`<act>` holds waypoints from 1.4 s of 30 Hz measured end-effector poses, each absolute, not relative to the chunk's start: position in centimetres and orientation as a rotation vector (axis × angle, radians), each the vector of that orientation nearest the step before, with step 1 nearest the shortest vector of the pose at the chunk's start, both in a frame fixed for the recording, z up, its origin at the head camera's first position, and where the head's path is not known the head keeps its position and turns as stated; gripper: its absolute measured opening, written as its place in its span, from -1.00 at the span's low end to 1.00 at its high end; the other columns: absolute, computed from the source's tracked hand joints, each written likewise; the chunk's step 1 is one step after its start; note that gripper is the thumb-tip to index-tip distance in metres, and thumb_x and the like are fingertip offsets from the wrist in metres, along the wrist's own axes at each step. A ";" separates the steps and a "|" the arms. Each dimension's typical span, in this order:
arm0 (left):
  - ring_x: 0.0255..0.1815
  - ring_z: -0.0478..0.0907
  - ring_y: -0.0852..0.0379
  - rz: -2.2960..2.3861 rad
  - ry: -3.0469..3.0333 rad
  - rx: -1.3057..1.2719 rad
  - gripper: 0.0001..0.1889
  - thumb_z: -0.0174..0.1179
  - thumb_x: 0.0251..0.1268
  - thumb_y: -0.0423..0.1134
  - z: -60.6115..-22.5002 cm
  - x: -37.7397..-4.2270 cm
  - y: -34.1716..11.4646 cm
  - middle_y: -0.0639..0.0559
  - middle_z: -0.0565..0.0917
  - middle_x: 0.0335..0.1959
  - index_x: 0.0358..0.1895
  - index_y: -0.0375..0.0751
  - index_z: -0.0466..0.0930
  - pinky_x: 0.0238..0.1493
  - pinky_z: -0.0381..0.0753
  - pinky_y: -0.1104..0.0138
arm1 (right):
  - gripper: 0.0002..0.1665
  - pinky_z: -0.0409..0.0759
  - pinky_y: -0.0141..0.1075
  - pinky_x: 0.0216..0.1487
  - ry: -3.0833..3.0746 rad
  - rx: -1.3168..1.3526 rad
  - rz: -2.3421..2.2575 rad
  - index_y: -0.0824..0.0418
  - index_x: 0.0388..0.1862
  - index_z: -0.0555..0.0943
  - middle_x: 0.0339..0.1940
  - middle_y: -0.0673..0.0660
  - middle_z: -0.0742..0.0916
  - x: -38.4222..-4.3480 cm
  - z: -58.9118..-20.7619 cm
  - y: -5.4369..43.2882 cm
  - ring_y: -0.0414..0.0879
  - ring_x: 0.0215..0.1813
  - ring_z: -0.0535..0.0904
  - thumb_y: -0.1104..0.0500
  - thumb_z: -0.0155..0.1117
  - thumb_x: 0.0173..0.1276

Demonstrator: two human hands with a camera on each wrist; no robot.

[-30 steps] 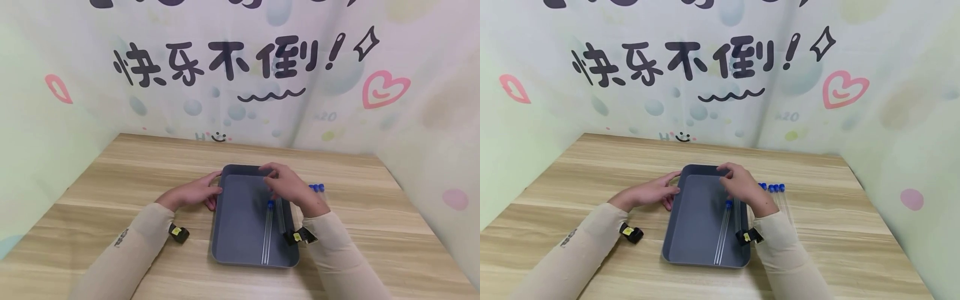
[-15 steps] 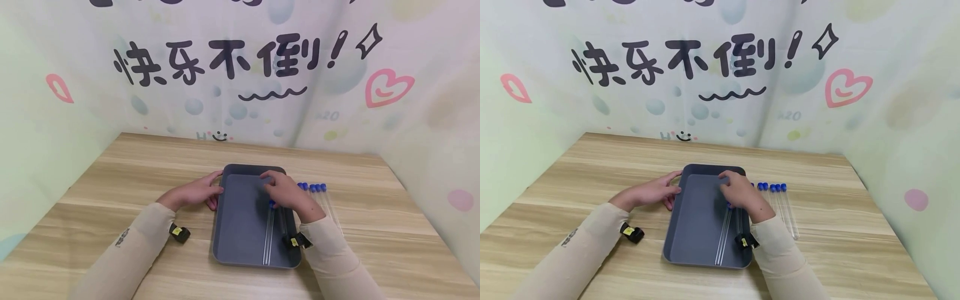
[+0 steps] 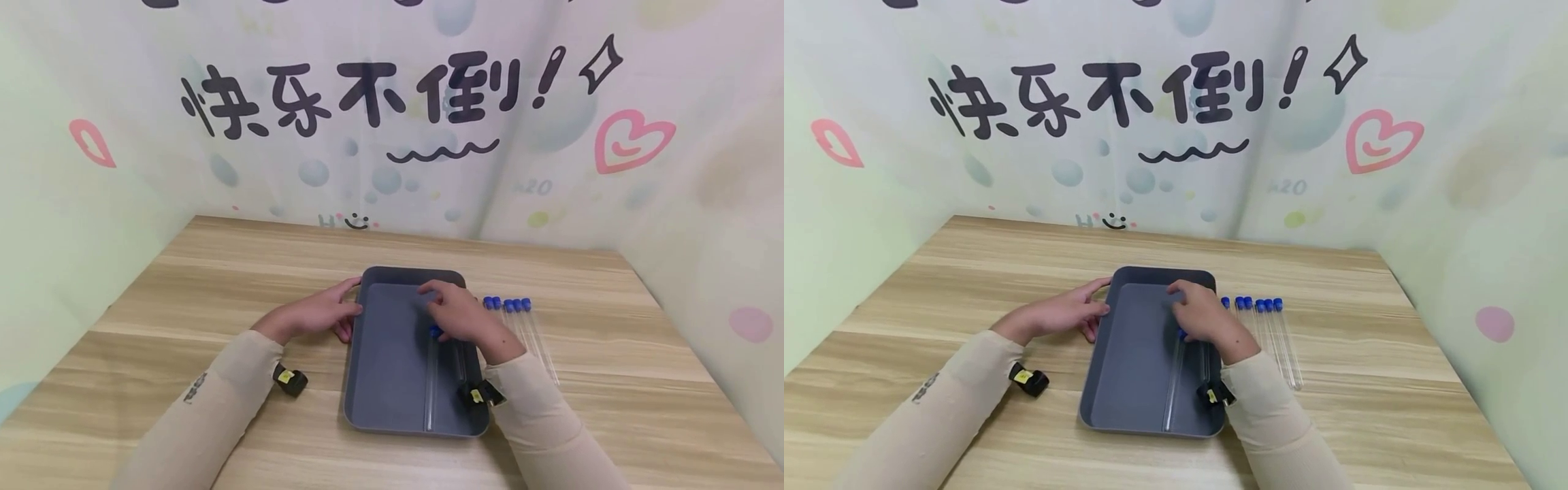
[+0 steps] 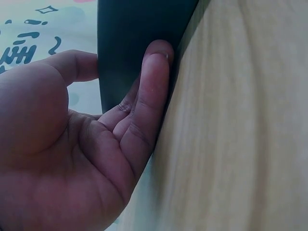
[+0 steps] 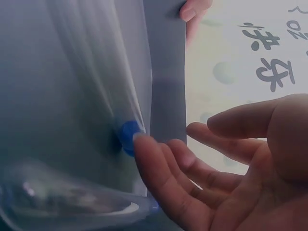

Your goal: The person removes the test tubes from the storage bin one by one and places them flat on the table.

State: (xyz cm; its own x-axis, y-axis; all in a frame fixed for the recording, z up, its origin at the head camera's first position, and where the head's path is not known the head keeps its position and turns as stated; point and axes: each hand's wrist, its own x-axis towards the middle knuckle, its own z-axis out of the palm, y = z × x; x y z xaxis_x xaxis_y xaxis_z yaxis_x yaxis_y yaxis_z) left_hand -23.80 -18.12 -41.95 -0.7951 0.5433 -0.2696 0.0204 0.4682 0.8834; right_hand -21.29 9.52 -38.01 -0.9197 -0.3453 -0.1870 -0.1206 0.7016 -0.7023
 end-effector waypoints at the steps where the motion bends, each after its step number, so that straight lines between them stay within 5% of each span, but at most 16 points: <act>1: -0.44 0.66 0.05 1.308 2.195 0.468 -0.30 -0.09 0.57 -0.22 -42.0 -23.8 -18.1 -0.18 0.65 -0.32 0.64 0.01 -0.20 -0.26 0.75 0.20 | -0.53 0.73 -0.19 -0.36 2.599 -0.367 -1.056 0.16 0.41 0.43 -0.06 0.27 0.66 -21.3 -38.1 9.5 0.05 -0.57 0.57 0.23 -0.05 0.58; 6: -0.44 0.66 0.05 1.305 2.194 0.472 -0.30 -0.10 0.58 -0.22 -42.0 -24.0 -18.1 -0.18 0.65 -0.31 0.64 0.03 -0.20 -0.26 0.75 0.20 | -0.53 0.73 -0.19 -0.36 2.573 -0.365 -1.076 0.18 0.40 0.43 0.00 0.27 0.66 -21.4 -38.4 9.3 0.04 -0.51 0.60 0.25 -0.09 0.57; 23: -0.44 0.64 0.05 1.311 2.181 0.467 -0.30 -0.11 0.58 -0.24 -41.9 -23.9 -18.1 -0.17 0.63 -0.33 0.64 0.01 -0.21 -0.27 0.75 0.20 | -0.58 0.72 -0.22 -0.46 2.489 -0.368 -1.057 0.25 0.32 0.48 -0.44 0.19 0.69 -21.3 -39.5 8.6 -0.06 -0.56 0.66 0.24 -0.01 0.55; 42: -0.42 0.65 0.05 1.308 2.189 0.454 -0.30 -0.11 0.58 -0.22 -41.9 -23.8 -18.1 -0.18 0.64 -0.29 0.64 0.02 -0.22 -0.25 0.75 0.20 | -0.53 0.74 -0.20 -0.49 2.346 -0.440 -1.073 0.32 0.12 0.51 -0.52 0.19 0.68 -21.1 -39.9 8.8 -0.11 -0.64 0.65 0.28 0.42 0.27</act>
